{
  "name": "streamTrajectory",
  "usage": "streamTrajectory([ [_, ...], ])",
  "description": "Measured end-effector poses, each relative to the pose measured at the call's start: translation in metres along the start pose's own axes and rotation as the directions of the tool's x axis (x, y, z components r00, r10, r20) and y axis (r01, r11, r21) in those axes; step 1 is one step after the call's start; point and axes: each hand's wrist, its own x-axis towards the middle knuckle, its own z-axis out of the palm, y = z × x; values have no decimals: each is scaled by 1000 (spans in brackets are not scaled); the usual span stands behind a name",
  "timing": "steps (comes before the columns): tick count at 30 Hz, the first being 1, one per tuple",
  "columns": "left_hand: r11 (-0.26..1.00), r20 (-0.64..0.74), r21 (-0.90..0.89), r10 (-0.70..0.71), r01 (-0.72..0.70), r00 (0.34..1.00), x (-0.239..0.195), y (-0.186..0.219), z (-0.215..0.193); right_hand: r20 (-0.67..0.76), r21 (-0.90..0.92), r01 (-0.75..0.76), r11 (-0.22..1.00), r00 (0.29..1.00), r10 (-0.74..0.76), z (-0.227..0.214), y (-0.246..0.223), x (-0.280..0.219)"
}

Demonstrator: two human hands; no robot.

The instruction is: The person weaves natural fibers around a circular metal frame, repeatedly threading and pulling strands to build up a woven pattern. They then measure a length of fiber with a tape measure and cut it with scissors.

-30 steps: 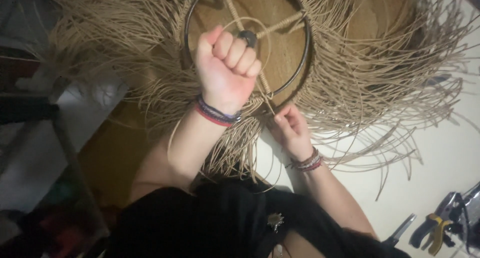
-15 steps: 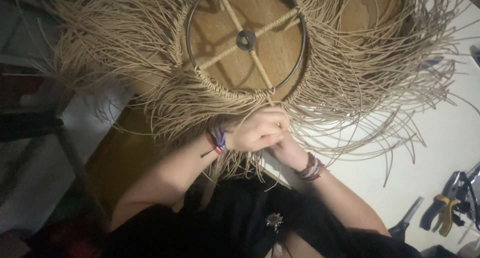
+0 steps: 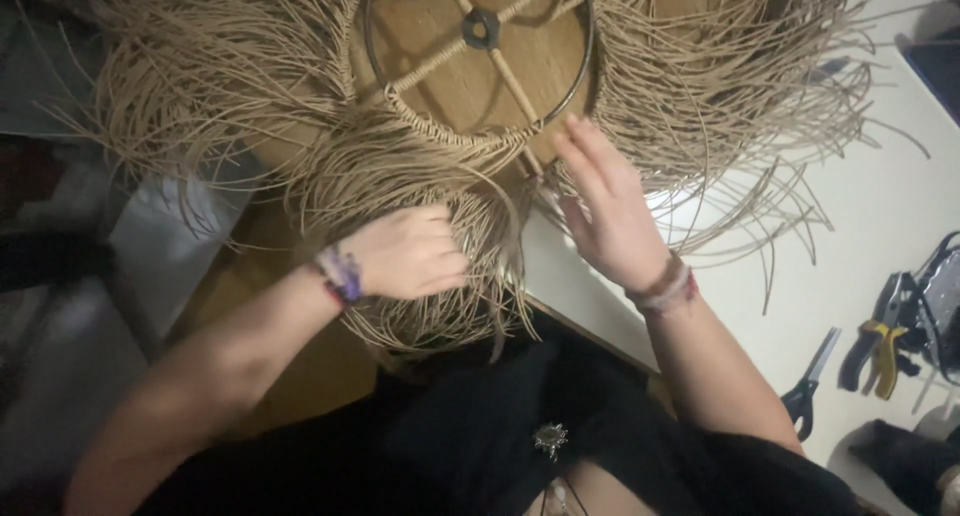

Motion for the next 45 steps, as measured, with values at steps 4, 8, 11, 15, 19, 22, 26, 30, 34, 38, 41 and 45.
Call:
streamTrajectory([
  [4,997,74,33,-66,64,995,-65,13,-30,19,-235,59,970,998,-56,34,1,3],
  [8,949,220,192,-290,250,932,-142,12,-54,72,-278,157,948,987,-142,48,-21,-10],
  [11,888,175,247,-434,388,884,-164,16,-70,199,-227,157,961,974,-112,64,-28,-34],
  [15,743,-58,-50,-669,667,741,-141,23,-70,275,-212,91,973,961,-30,78,-38,-66],
  [19,680,-279,-219,-731,700,622,-89,45,-7,307,-209,17,978,950,49,82,-45,-96],
  [22,798,-338,-315,-600,513,725,-4,65,19,277,-152,-137,979,945,175,72,-56,-110],
  [26,809,-200,-560,-339,177,919,88,78,30,100,-171,-277,946,950,296,53,-64,-136],
  [30,753,-19,-650,-152,104,988,121,85,60,-109,-166,-476,863,879,464,42,-83,-167],
  [34,729,96,-681,-6,71,995,149,92,70,-256,-189,-652,735,755,604,31,-112,-197],
  [38,723,193,-691,197,-10,961,168,112,103,-347,-265,-797,543,604,717,26,-149,-246],
  [41,669,249,-740,367,-68,896,178,151,129,-401,-266,-898,351,434,807,29,-197,-298],
  [45,626,311,-775,493,-84,813,186,214,162,-390,-236,-965,115,203,898,21,-258,-381],
])
